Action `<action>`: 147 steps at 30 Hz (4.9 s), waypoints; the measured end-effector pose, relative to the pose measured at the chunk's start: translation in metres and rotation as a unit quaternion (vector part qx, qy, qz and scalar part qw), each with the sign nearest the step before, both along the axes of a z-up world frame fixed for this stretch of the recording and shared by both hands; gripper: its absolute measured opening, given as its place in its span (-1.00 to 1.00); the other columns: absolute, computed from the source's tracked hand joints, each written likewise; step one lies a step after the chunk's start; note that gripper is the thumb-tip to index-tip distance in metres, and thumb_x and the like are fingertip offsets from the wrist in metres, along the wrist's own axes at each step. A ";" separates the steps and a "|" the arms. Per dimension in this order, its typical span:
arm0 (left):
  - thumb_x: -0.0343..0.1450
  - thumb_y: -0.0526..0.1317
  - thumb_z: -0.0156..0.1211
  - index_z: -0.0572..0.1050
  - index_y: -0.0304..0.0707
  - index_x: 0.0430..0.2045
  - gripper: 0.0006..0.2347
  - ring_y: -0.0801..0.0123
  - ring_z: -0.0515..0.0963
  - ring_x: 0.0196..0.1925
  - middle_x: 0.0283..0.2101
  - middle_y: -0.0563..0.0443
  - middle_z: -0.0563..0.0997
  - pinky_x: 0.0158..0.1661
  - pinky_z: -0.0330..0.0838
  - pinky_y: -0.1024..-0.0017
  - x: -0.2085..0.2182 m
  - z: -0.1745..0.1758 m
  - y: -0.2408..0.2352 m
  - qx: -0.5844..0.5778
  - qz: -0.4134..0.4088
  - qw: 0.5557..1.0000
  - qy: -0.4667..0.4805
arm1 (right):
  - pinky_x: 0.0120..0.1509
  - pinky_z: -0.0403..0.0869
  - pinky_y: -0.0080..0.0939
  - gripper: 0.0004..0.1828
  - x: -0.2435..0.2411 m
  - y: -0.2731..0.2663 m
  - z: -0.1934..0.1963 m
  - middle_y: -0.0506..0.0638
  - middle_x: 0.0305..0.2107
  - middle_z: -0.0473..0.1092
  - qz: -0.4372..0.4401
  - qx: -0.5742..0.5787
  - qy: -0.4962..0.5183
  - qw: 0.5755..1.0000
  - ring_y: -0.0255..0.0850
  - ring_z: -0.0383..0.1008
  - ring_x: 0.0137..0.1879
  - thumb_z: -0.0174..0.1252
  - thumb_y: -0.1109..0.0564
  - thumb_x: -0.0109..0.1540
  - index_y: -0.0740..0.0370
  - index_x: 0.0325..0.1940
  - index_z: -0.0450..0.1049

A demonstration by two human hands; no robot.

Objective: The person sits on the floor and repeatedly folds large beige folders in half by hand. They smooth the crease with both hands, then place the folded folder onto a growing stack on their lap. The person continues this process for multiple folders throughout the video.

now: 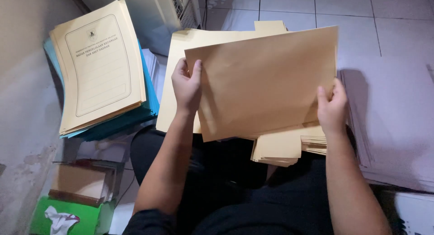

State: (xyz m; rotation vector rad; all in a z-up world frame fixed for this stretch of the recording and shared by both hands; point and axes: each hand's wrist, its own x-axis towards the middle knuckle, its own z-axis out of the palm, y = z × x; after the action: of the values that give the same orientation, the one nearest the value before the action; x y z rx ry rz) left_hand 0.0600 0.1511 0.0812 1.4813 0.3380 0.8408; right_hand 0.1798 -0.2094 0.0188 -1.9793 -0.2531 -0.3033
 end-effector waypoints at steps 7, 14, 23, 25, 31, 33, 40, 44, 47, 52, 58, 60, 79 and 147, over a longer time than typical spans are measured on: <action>0.42 -0.48 0.00 0.29 -0.47 0.16 -0.62 -0.14 0.66 -0.03 -0.08 -0.45 0.50 0.04 0.53 -0.02 0.031 -0.091 0.028 0.024 0.121 0.984 0.126 | 0.12 0.34 0.29 -0.17 0.019 0.024 -0.058 0.31 -0.04 0.34 -0.032 -0.275 -0.133 0.952 0.34 0.38 0.07 0.46 0.00 0.13 0.47 0.37 0.36; 0.40 -0.12 0.25 0.42 -0.26 0.26 -0.51 -0.57 -0.11 0.50 0.47 -0.51 -0.01 0.24 0.03 -0.57 0.015 -0.080 -0.048 0.398 0.076 0.870 0.281 | 0.29 0.13 0.29 -0.54 -0.018 0.058 -0.017 0.21 0.21 0.23 -0.012 -0.402 -0.159 0.902 0.17 0.16 0.37 0.22 -0.05 0.30 0.23 0.19 0.40; 0.54 -0.07 -0.35 0.06 -0.03 0.48 -0.49 -0.19 -0.08 0.58 0.53 -0.28 0.01 0.41 -0.23 -0.32 0.059 -0.084 -0.067 0.460 -0.068 0.760 0.454 | 0.56 0.12 0.08 -0.43 -0.001 0.156 -0.038 0.22 0.38 0.13 0.281 -0.418 -0.191 0.843 0.16 0.09 0.52 -0.15 0.08 0.38 0.26 0.48 0.12; 0.51 0.00 -0.30 0.11 -0.01 0.46 -0.46 -0.16 -0.03 0.57 0.52 -0.24 0.07 0.41 -0.16 -0.26 0.070 -0.094 -0.051 0.469 -0.020 0.758 0.453 | 0.63 -0.03 0.04 -0.46 0.002 0.173 -0.021 0.14 0.42 0.09 0.322 -0.417 -0.108 0.843 0.10 -0.02 0.58 -0.29 0.08 0.39 0.16 0.48 0.10; 0.46 0.01 -0.29 0.11 -0.07 0.46 -0.43 -0.05 -0.01 0.58 0.53 -0.21 0.08 0.43 -0.18 -0.19 0.065 -0.078 -0.048 0.436 -0.012 0.773 0.459 | 0.69 -0.25 -0.01 -0.23 0.041 0.168 0.021 0.19 0.56 -0.15 0.232 -0.490 0.034 0.839 0.01 -0.23 0.67 -0.44 -0.25 0.44 0.26 0.61 -0.07; 0.47 0.04 -0.30 0.09 -0.10 0.46 -0.41 -0.04 -0.04 0.59 0.54 -0.23 0.05 0.44 -0.22 -0.18 0.065 -0.072 -0.047 0.430 -0.010 0.770 0.471 | 0.69 -0.25 0.01 -0.21 0.072 0.144 0.012 0.22 0.56 -0.17 0.197 -0.490 0.044 0.848 0.03 -0.25 0.67 -0.43 -0.26 0.44 0.30 0.61 -0.09; 0.48 0.08 -0.33 0.05 -0.24 0.47 -0.37 -0.06 -0.14 0.61 0.55 -0.34 -0.03 0.45 -0.33 -0.17 0.057 -0.052 -0.051 0.398 0.002 0.777 0.488 | 0.69 -0.24 0.06 -0.20 0.074 0.069 -0.003 0.28 0.57 -0.24 0.170 -0.511 0.064 0.840 0.08 -0.31 0.68 -0.46 -0.22 0.44 0.39 0.61 -0.16; 0.49 0.11 -0.33 0.04 -0.28 0.48 -0.35 -0.07 -0.15 0.61 0.55 -0.37 -0.05 0.44 -0.36 -0.20 0.056 -0.052 -0.049 0.398 0.003 0.771 0.497 | 0.68 -0.28 0.07 -0.21 0.027 0.029 0.001 0.25 0.58 -0.26 0.184 -0.537 0.065 0.821 0.09 -0.32 0.68 -0.47 -0.22 0.44 0.37 0.62 -0.18; 0.49 0.14 -0.34 0.00 -0.27 0.49 -0.33 -0.09 -0.21 0.61 0.55 -0.39 -0.09 0.43 -0.38 -0.22 0.056 -0.062 -0.051 0.401 0.018 0.757 0.516 | 0.68 -0.31 0.09 -0.22 0.006 0.003 -0.010 0.26 0.57 -0.26 0.187 -0.561 0.054 0.804 0.09 -0.33 0.68 -0.47 -0.21 0.46 0.37 0.62 -0.19; 0.50 0.15 -0.34 0.08 -0.04 0.49 -0.39 -0.27 -0.20 0.59 0.54 -0.40 -0.04 0.38 -0.35 -0.37 0.051 -0.041 -0.053 0.452 -0.036 0.749 0.483 | 0.69 -0.36 0.07 -0.14 0.034 0.029 -0.019 0.31 0.56 -0.23 0.162 -0.591 0.024 0.790 0.08 -0.39 0.69 -0.45 -0.30 0.44 0.43 0.60 -0.15; 0.55 0.04 -0.41 0.00 0.18 0.51 -0.47 -0.05 -0.20 0.62 0.60 -0.03 -0.10 0.47 -0.29 -0.20 0.089 -0.073 -0.064 0.546 -0.166 0.696 0.436 | 0.68 -0.23 0.07 -0.28 0.035 0.165 -0.002 0.31 0.55 -0.18 0.295 -0.514 -0.029 0.805 0.11 -0.29 0.67 -0.34 -0.05 0.42 0.44 0.58 -0.10; 0.55 0.01 -0.45 -0.02 0.07 0.51 -0.47 0.04 -0.18 0.62 0.60 -0.01 -0.09 0.48 -0.30 -0.13 0.097 -0.084 -0.055 0.532 -0.156 0.708 0.437 | 0.68 -0.22 0.07 -0.27 0.048 0.174 -0.006 0.24 0.56 -0.19 0.307 -0.511 -0.040 0.802 0.07 -0.29 0.67 -0.37 -0.08 0.42 0.38 0.60 -0.12; 0.58 0.01 -0.41 -0.09 -0.47 0.48 -0.40 -0.17 -0.34 0.60 0.57 -0.38 -0.19 0.39 -0.63 -0.28 -0.047 -0.053 -0.047 0.436 -0.034 0.738 0.513 | 0.69 -0.38 0.09 -0.21 0.015 0.011 -0.018 0.22 0.59 -0.27 0.156 -0.530 0.039 0.832 0.06 -0.38 0.68 -0.48 -0.22 0.44 0.32 0.64 -0.19; 0.58 -0.01 -0.50 -0.01 -0.07 0.52 -0.47 0.00 -0.25 0.62 0.59 -0.19 -0.12 0.46 -0.45 -0.18 0.056 -0.048 0.029 0.436 -0.041 0.737 0.515 | 0.69 -0.25 -0.01 -0.25 0.082 0.157 0.008 0.12 0.58 -0.23 0.215 -0.500 0.030 0.838 -0.04 -0.29 0.68 -0.49 -0.22 0.46 0.23 0.64 -0.15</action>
State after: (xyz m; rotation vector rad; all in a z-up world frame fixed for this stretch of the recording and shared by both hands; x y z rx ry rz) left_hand 0.1161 0.1797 0.0328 2.7809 0.7397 -0.0731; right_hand 0.2616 -0.0527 0.0271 -2.8519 -0.9523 0.2600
